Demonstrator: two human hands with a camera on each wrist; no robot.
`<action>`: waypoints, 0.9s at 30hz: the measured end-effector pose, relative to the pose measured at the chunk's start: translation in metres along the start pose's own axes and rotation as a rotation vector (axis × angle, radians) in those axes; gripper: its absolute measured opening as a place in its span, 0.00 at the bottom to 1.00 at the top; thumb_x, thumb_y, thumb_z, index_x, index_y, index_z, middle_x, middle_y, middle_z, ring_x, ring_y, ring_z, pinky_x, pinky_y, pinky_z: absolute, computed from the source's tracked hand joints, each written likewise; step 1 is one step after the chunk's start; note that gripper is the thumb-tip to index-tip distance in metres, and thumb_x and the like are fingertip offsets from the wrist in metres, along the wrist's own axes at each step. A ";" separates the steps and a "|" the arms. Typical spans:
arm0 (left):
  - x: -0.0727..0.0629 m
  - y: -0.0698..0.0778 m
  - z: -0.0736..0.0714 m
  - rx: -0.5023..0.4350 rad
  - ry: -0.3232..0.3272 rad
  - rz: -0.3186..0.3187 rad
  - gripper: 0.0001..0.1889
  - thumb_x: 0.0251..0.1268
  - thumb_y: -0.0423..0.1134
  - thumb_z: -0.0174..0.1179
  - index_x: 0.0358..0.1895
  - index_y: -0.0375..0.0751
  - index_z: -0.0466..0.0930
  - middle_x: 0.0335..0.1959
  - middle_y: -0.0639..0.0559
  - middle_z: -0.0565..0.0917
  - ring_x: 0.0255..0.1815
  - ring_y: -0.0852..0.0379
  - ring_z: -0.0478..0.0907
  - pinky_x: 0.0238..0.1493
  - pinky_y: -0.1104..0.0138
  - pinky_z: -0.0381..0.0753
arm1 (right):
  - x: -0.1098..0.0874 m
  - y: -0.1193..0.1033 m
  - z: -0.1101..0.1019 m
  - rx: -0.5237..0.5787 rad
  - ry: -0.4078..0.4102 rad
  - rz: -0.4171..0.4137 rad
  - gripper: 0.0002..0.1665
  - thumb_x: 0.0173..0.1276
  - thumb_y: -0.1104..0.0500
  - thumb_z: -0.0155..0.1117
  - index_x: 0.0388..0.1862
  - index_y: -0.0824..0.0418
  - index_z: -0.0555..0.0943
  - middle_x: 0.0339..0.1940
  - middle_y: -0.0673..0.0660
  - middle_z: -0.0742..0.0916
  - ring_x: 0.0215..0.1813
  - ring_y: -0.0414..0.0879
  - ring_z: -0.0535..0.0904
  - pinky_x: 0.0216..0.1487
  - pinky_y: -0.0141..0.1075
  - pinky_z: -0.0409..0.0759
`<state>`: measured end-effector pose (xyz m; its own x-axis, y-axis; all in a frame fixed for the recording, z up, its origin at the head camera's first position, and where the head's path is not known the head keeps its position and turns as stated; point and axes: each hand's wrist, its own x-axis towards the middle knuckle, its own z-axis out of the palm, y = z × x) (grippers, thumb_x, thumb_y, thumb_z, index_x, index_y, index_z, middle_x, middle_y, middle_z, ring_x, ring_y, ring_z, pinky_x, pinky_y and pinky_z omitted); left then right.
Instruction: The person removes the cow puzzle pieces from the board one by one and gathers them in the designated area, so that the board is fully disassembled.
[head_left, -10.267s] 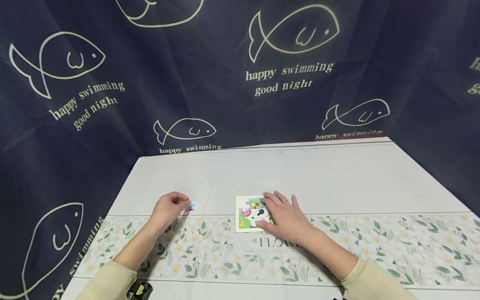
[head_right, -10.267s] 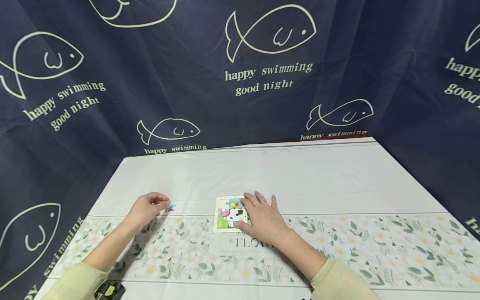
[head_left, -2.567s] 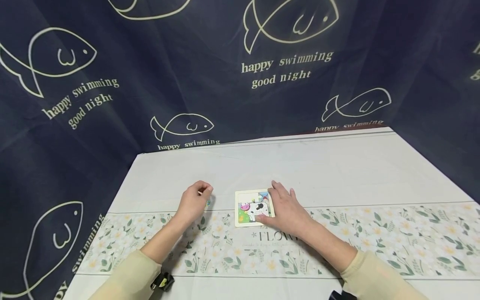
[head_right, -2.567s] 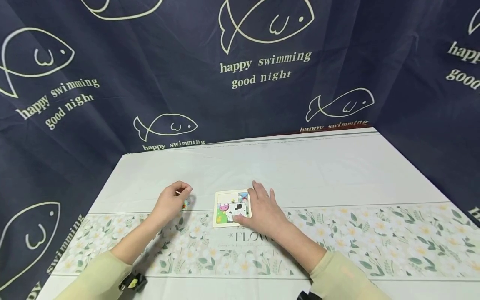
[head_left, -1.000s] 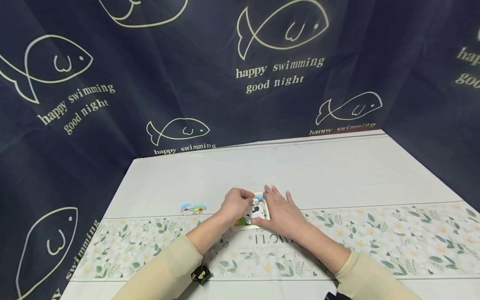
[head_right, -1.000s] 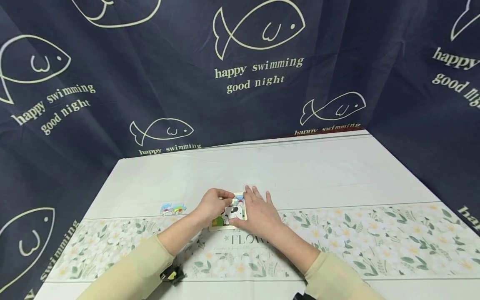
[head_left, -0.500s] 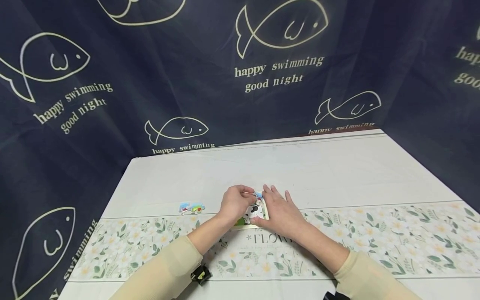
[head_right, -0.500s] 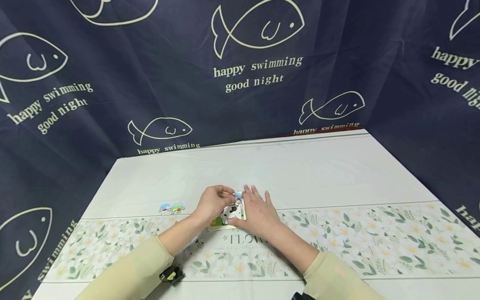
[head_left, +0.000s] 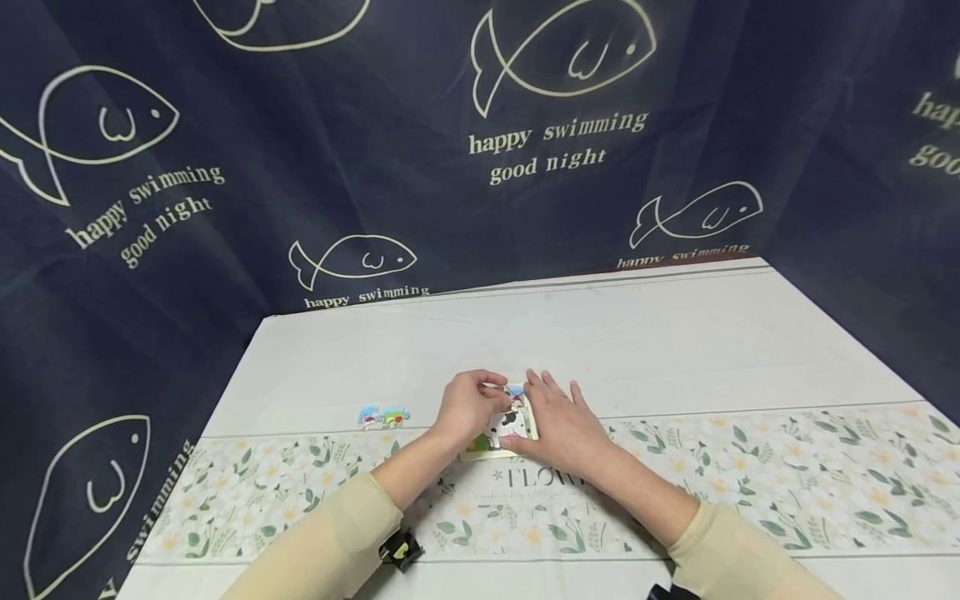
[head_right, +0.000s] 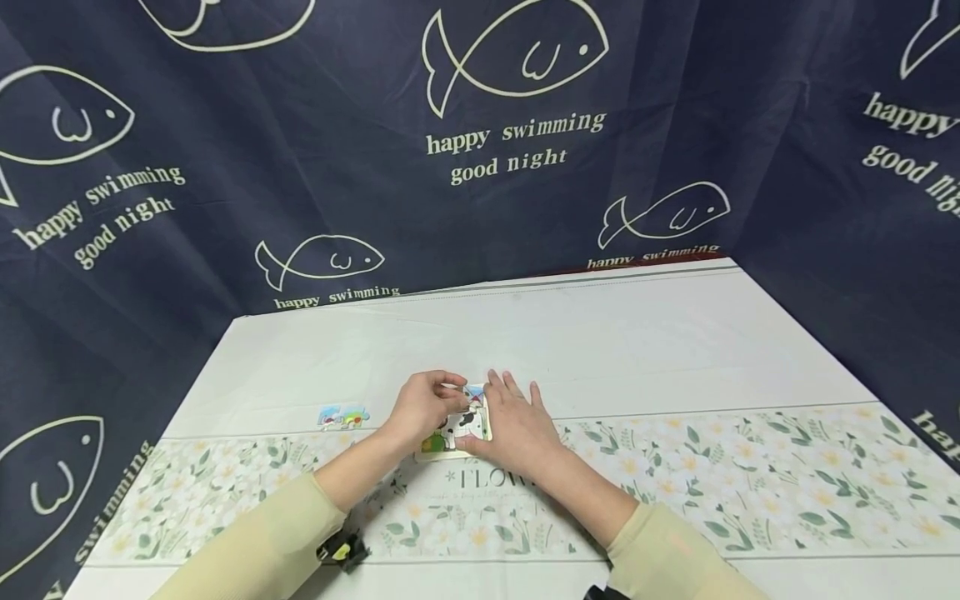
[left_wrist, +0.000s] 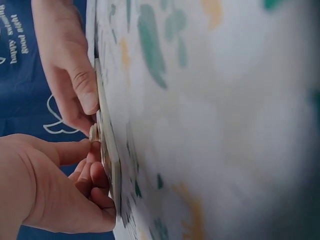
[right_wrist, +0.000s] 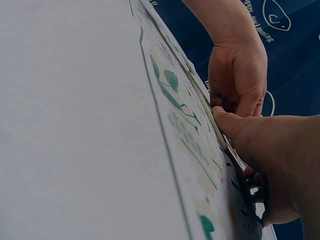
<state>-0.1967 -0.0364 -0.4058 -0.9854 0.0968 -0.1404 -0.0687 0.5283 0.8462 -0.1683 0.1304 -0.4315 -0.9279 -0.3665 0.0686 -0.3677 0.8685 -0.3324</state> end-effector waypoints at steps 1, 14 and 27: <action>0.000 -0.001 -0.001 -0.011 -0.003 -0.006 0.12 0.63 0.31 0.70 0.48 0.41 0.85 0.31 0.54 0.85 0.32 0.58 0.81 0.34 0.66 0.80 | 0.000 0.000 0.000 0.001 -0.002 0.000 0.55 0.65 0.30 0.66 0.73 0.70 0.67 0.79 0.66 0.65 0.80 0.60 0.55 0.72 0.67 0.52; -0.007 -0.019 -0.019 -0.018 -0.002 0.037 0.12 0.64 0.31 0.69 0.50 0.39 0.85 0.34 0.52 0.84 0.34 0.57 0.81 0.38 0.64 0.82 | -0.004 -0.002 0.003 0.012 -0.005 0.014 0.55 0.65 0.31 0.66 0.74 0.71 0.66 0.79 0.66 0.65 0.80 0.60 0.56 0.73 0.66 0.51; -0.015 -0.039 -0.052 -0.043 0.051 0.018 0.13 0.67 0.30 0.67 0.53 0.38 0.84 0.36 0.49 0.83 0.36 0.55 0.80 0.37 0.63 0.81 | 0.000 -0.001 0.002 0.012 0.005 -0.003 0.56 0.65 0.30 0.65 0.74 0.71 0.65 0.79 0.66 0.64 0.80 0.61 0.55 0.73 0.65 0.50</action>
<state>-0.1876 -0.1024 -0.4103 -0.9931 0.0619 -0.0995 -0.0566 0.4901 0.8699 -0.1673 0.1286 -0.4329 -0.9270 -0.3676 0.0741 -0.3698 0.8634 -0.3434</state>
